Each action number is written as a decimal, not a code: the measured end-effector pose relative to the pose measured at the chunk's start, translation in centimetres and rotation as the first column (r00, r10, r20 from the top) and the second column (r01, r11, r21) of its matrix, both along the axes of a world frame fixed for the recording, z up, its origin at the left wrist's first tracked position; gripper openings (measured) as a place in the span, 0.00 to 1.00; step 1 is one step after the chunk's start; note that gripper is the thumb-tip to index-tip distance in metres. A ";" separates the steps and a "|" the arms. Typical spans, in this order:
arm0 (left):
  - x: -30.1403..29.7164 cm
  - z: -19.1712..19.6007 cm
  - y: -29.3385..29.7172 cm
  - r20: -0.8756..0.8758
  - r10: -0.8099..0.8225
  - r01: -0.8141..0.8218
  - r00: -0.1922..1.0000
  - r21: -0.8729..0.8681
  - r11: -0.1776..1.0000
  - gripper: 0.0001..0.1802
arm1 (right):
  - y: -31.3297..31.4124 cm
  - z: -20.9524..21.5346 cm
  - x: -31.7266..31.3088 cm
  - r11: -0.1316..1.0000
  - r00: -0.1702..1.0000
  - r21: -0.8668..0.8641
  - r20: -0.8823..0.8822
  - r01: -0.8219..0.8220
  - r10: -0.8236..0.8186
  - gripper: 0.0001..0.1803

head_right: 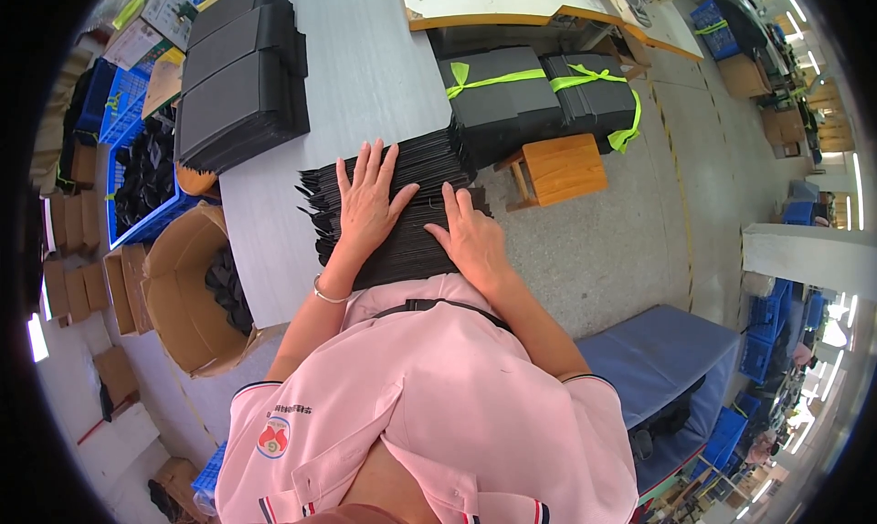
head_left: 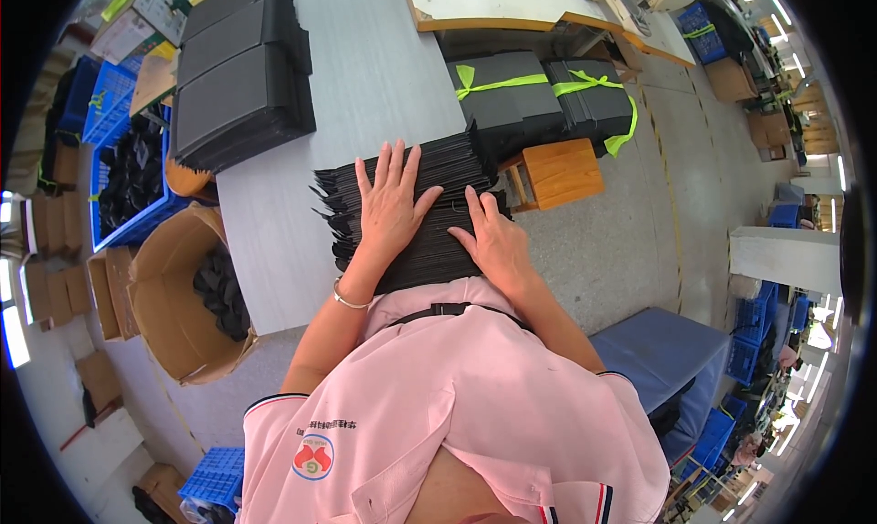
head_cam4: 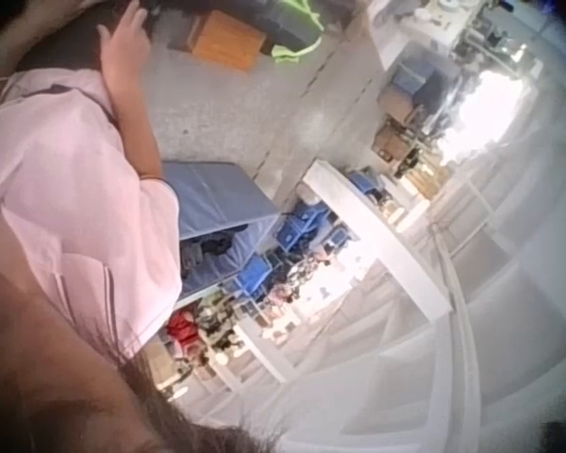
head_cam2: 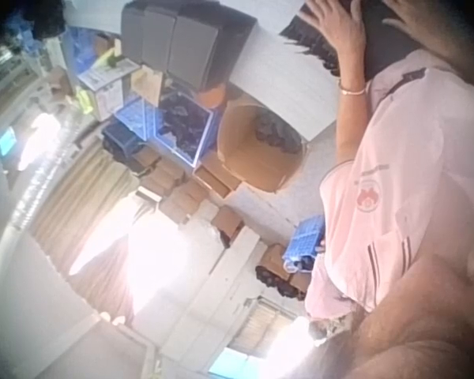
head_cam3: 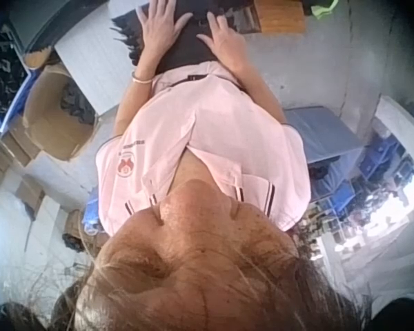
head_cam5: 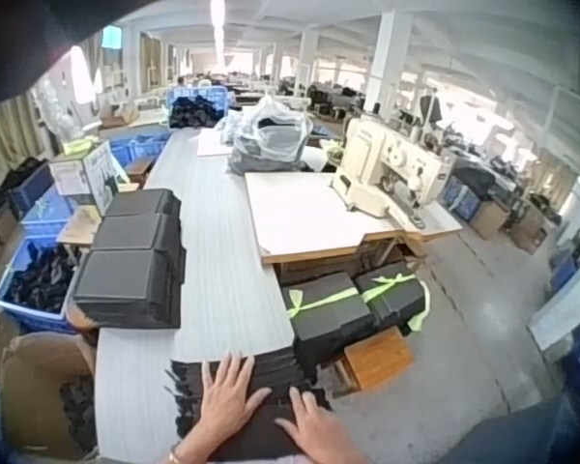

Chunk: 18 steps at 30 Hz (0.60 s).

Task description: Organizing and stacking black pleated textile materials on an assembly table in a factory setting.

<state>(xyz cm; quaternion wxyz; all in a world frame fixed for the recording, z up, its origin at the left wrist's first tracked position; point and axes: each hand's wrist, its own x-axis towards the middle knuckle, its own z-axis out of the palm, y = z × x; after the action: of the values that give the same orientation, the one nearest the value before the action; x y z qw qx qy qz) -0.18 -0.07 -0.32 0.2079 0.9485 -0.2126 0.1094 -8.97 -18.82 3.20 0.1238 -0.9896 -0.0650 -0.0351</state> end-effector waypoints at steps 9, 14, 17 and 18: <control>0.0 0.2 0.0 -0.017 -0.002 0.002 1.000 -0.007 1.000 0.39 | -0.4 -0.6 -0.3 0.998 0.991 0.066 0.136 -0.019 0.010 0.32; 0.0 0.3 0.0 -0.016 -0.004 0.004 1.000 -0.007 1.000 0.39 | -0.8 -0.5 0.3 0.996 0.984 0.066 0.171 -0.065 0.052 0.28; 0.0 0.2 -0.1 -0.009 0.001 -0.001 1.000 0.002 1.000 0.39 | -0.9 -1.1 0.1 0.997 0.975 0.004 0.206 -0.083 0.080 0.28; 0.0 0.2 -0.1 -0.010 0.003 -0.003 1.000 0.002 1.000 0.39 | -0.8 -1.1 0.1 0.996 0.975 0.005 0.205 -0.085 0.082 0.28</control>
<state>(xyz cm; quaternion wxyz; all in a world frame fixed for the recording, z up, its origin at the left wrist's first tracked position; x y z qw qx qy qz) -0.17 -0.13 -0.15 0.2079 0.9495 -0.2103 0.1047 -8.86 -19.66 2.08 0.1243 -0.9762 -0.1186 -0.1320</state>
